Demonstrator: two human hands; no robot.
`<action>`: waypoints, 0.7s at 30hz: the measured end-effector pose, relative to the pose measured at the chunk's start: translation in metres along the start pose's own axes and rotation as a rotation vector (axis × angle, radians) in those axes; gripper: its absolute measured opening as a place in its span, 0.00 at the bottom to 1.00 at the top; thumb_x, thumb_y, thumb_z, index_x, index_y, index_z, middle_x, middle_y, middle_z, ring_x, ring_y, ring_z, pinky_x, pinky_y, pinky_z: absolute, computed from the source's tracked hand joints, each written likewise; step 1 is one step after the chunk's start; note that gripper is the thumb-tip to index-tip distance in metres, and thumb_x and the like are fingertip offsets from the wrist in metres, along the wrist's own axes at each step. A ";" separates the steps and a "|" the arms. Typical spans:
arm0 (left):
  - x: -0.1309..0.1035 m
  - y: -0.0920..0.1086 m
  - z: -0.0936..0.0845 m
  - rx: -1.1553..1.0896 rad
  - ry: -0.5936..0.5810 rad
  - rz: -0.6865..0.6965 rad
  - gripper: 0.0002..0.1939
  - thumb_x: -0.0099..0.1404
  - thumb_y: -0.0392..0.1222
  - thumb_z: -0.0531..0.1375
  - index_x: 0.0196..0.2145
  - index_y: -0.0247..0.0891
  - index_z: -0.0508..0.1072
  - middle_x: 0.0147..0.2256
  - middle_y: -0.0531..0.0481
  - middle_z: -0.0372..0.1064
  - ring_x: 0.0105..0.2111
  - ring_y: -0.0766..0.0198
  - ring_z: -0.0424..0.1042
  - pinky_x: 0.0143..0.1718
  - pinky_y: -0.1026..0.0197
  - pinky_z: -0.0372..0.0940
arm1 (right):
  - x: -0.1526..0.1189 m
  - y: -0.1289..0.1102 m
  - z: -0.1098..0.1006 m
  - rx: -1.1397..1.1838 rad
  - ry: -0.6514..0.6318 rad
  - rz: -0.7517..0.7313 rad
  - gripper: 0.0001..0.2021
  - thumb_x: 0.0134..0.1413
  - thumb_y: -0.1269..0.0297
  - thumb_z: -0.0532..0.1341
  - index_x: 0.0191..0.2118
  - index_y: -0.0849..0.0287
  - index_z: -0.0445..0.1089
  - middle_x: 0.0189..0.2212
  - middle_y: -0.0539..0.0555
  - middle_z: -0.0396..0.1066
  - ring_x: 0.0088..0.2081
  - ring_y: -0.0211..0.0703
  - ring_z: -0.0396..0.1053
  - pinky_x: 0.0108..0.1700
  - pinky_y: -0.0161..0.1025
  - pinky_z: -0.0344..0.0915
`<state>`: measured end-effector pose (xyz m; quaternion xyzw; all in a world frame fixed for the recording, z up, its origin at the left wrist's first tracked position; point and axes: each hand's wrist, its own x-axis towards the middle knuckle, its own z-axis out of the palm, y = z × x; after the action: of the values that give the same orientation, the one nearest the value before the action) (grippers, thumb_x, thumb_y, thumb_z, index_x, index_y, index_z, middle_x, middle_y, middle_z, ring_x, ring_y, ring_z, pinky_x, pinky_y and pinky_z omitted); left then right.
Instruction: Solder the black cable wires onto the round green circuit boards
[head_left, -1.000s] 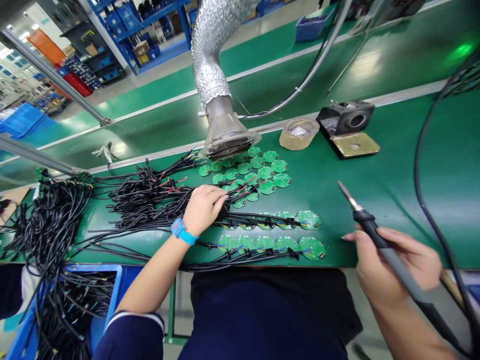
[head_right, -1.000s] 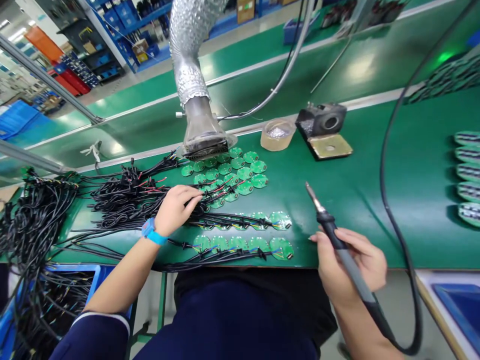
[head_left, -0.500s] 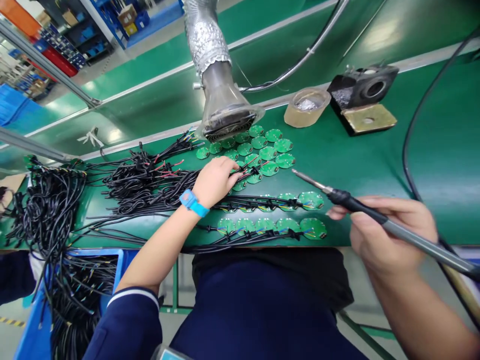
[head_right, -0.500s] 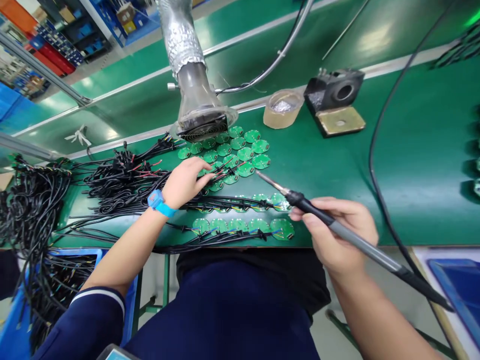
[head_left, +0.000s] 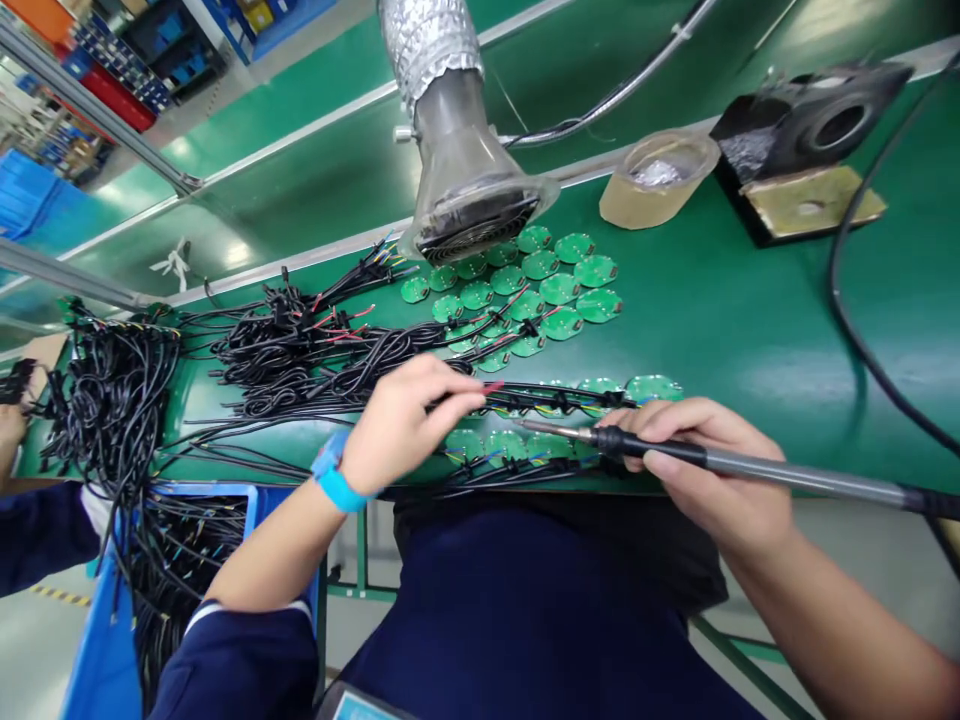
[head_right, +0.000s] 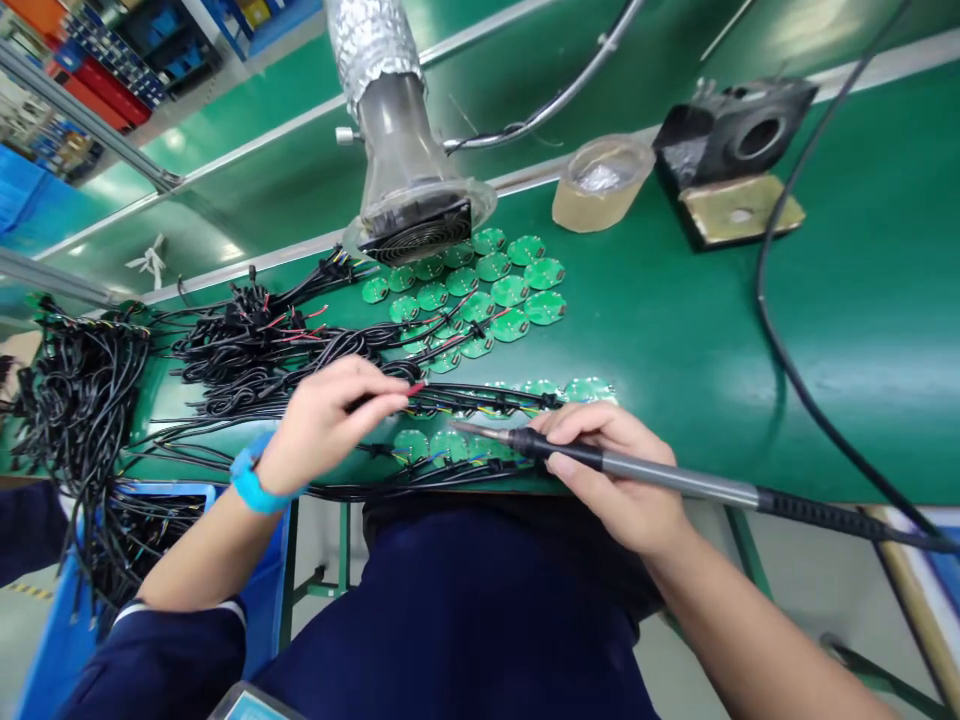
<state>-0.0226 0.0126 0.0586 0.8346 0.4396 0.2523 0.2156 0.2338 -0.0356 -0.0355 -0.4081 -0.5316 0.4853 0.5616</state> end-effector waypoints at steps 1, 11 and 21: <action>-0.011 0.005 0.003 -0.011 -0.056 -0.031 0.04 0.63 0.37 0.60 0.36 0.36 0.74 0.31 0.51 0.70 0.33 0.68 0.69 0.36 0.66 0.66 | 0.001 -0.001 0.000 -0.022 -0.051 0.004 0.06 0.47 0.63 0.64 0.32 0.54 0.68 0.27 0.51 0.69 0.33 0.47 0.71 0.38 0.47 0.70; -0.049 -0.003 0.035 0.491 -0.440 -0.219 0.11 0.70 0.39 0.48 0.35 0.34 0.69 0.36 0.46 0.67 0.36 0.59 0.66 0.39 0.57 0.64 | 0.009 -0.003 0.010 -0.293 -0.184 -0.044 0.04 0.50 0.62 0.62 0.31 0.54 0.67 0.27 0.49 0.69 0.28 0.39 0.69 0.27 0.32 0.66; -0.046 -0.007 0.034 0.480 -0.467 -0.177 0.11 0.69 0.40 0.49 0.35 0.35 0.69 0.37 0.47 0.67 0.37 0.60 0.66 0.41 0.57 0.64 | 0.013 -0.006 0.015 -0.535 -0.290 -0.114 0.04 0.51 0.60 0.60 0.32 0.53 0.67 0.25 0.47 0.71 0.24 0.36 0.69 0.24 0.29 0.66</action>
<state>-0.0285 -0.0272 0.0176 0.8553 0.4961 -0.0758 0.1293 0.2194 -0.0254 -0.0251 -0.4374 -0.7371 0.3489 0.3790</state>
